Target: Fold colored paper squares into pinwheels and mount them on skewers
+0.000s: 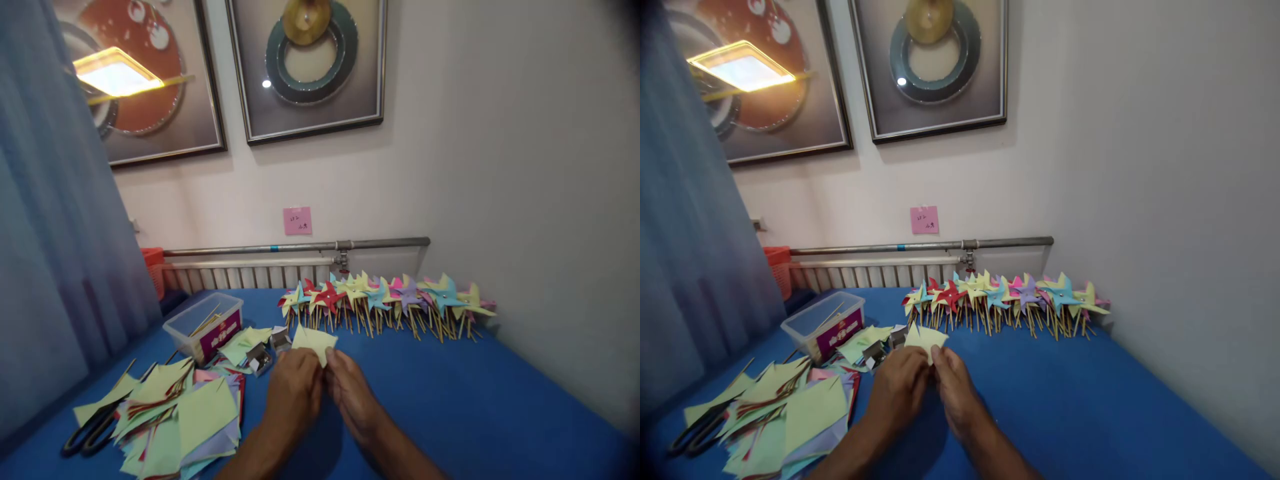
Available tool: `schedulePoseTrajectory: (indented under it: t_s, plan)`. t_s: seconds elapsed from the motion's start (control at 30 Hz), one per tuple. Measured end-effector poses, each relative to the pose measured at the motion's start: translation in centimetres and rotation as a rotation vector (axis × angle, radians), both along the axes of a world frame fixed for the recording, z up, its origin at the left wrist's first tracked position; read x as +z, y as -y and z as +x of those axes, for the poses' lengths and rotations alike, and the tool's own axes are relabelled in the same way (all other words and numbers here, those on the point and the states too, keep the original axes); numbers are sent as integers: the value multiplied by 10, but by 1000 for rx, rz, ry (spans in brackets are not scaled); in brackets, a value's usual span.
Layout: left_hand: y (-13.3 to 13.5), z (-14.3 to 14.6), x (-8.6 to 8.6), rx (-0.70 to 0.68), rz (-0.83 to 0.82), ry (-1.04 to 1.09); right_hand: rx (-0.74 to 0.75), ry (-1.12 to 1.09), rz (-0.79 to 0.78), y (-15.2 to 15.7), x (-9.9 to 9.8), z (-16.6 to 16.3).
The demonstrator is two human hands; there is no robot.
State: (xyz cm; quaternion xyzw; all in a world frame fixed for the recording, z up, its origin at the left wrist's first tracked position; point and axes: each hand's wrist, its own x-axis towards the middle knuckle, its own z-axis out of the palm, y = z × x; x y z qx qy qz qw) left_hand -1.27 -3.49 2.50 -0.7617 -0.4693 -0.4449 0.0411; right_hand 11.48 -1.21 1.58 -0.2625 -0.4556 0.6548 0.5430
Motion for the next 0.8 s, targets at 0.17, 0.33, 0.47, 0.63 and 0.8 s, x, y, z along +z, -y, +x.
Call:
schedulePoseTrajectory:
  t_s: [0.17,0.33,0.47,0.63,0.8]
  plan:
    - [-14,18,-14,-65,137,-119,-186,-75,-86,-21,-20,15]
    - [-36,1,-15,54,-259,442,-146,-78,-180,-28,-31,21]
    - [-45,-9,-20,-210,-679,904,-111,-31,-188,-20,-28,19]
    - [-42,-12,-24,-223,-769,1076,-118,-3,-204,-15,-27,19]
    - [-42,-11,-27,-205,-781,1171,-122,24,-174,-18,-29,19]
